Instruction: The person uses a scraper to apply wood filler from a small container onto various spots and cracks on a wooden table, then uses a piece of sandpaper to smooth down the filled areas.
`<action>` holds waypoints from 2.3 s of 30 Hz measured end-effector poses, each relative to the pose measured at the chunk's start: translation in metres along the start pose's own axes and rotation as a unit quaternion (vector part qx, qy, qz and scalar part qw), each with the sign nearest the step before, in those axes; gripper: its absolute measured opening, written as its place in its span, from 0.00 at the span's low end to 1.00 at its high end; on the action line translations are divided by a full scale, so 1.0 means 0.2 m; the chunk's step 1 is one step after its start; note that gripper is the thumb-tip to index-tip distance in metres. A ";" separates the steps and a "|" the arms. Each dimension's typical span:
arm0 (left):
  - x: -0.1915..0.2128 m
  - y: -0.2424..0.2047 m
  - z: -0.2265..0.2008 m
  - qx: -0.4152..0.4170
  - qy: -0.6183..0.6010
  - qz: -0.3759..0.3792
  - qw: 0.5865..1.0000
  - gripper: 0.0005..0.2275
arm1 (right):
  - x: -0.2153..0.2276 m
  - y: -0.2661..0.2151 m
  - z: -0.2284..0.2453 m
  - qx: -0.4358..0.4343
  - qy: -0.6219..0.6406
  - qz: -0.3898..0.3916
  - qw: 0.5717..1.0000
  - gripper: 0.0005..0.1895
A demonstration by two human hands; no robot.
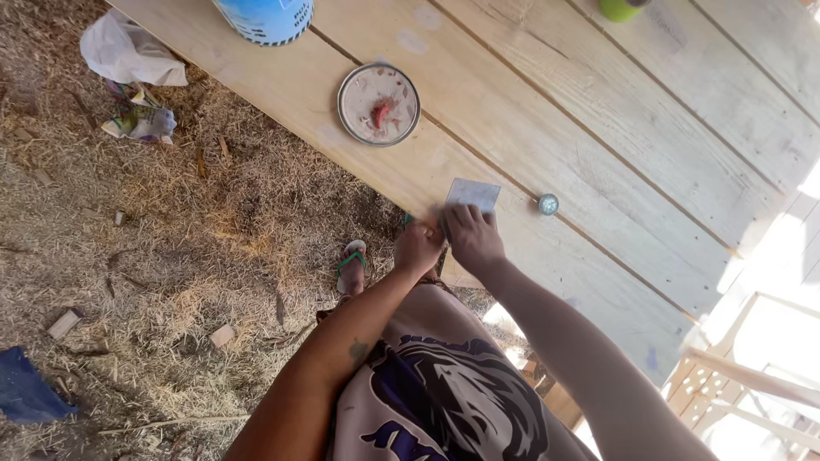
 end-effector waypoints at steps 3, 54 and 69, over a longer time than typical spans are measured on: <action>-0.04 0.07 0.05 0.015 0.016 -0.001 1.000 0.25 | -0.02 0.27 -0.10 -0.068 0.005 0.043 0.997 0.25; 1.14 -0.73 -0.38 -0.053 -0.553 0.048 0.830 0.18 | 0.41 0.46 0.49 0.017 0.903 0.097 0.417 0.43; 1.47 -0.66 -0.17 -0.231 -0.495 -0.225 0.807 0.08 | 0.80 0.11 0.65 -0.070 0.652 -0.039 0.754 0.15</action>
Point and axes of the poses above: each hand's wrist, its own y-axis towards the middle knuckle, its own x-axis out of the back of the hand, z = x × y, the point moved 6 cm from there along y, towards the middle knuckle, and after that the axes turned 1 degree about -x, right-handed, at the moved point
